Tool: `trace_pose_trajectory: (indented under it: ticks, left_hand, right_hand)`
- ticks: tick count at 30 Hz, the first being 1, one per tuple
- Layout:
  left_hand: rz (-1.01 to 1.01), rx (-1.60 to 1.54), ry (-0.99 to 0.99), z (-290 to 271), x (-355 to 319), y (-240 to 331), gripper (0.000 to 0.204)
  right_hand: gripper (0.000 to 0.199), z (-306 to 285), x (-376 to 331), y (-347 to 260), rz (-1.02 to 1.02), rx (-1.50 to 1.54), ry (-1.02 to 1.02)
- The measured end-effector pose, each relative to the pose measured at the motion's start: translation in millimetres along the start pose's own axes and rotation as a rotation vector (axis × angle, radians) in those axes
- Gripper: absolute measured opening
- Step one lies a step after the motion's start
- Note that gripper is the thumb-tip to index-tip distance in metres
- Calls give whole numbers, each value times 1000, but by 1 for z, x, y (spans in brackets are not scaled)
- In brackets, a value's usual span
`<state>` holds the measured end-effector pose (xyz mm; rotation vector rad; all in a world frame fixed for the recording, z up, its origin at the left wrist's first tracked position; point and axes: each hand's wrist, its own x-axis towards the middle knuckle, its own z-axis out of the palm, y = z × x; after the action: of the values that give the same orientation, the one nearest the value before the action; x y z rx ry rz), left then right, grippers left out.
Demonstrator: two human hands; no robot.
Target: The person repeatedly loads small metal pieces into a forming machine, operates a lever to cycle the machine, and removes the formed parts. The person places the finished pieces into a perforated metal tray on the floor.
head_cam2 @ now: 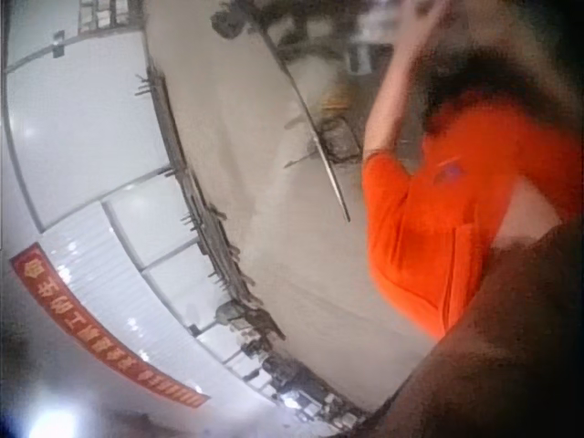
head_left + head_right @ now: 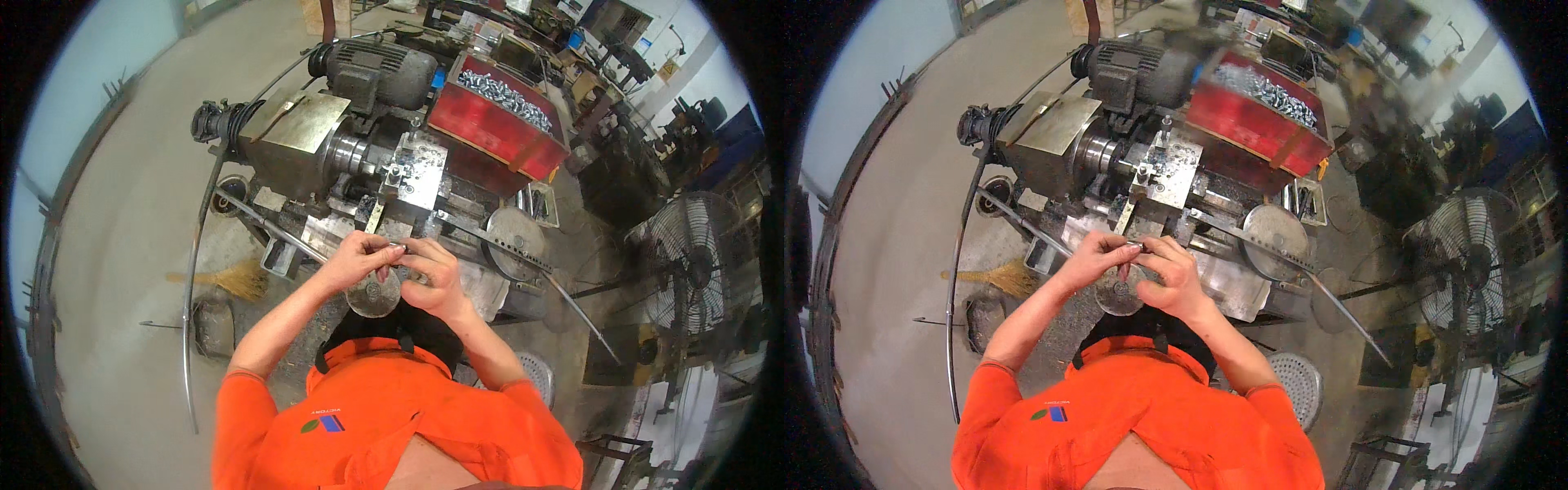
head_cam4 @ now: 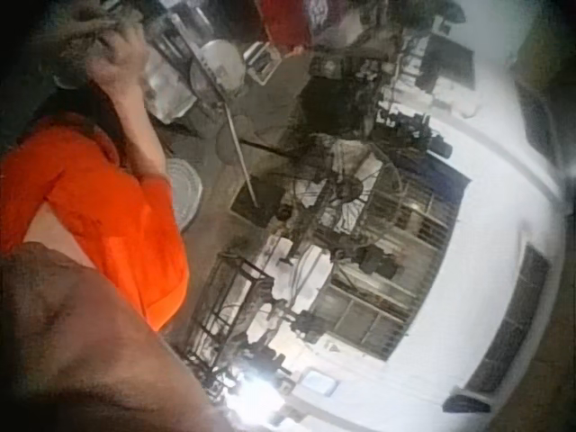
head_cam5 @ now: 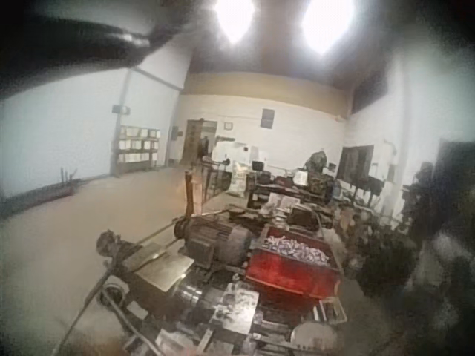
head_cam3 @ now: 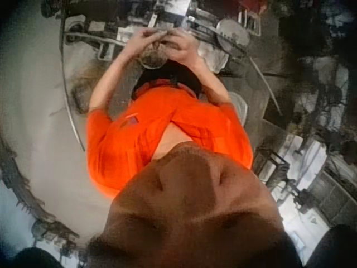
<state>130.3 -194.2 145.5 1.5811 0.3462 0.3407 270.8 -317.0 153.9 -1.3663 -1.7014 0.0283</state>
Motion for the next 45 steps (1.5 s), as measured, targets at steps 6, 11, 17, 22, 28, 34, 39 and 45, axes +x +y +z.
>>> trace_pose_trajectory:
  ticks: [6, 11, 17, 22, 28, 34, 39, 45]
  left_hand:
    - [-140, 22, -49, -27, -6, 8, 31]
    - [-123, 29, -12, -37, -11, 1, 31]
    - [-145, -91, -20, -40, -12, -12, 29]
    - [-161, -76, -11, -40, -10, -12, 31]
    - [-152, 1, -7, -35, -6, -9, 35]
    - [-145, 64, 44, -28, -1, -8, 34]
    - [-152, 66, 36, -25, -2, -7, 35]
    - [-192, 45, -18, -16, 4, -4, 37]
  right_hand:
    - [32, 3, 28, 6, -49, 49, -299]
    - [29, 12, 37, 7, -45, 34, -416]
    - [27, 15, 44, 4, -15, 64, -457]
    - [26, 19, 40, 8, -41, 59, -427]
    - [27, 15, 35, 13, -73, 58, -386]
    - [28, 11, 32, 12, -63, 4, -357]
    - [27, 11, 26, 16, -61, 35, -361]
    - [27, 6, 13, 20, -30, 64, -357]
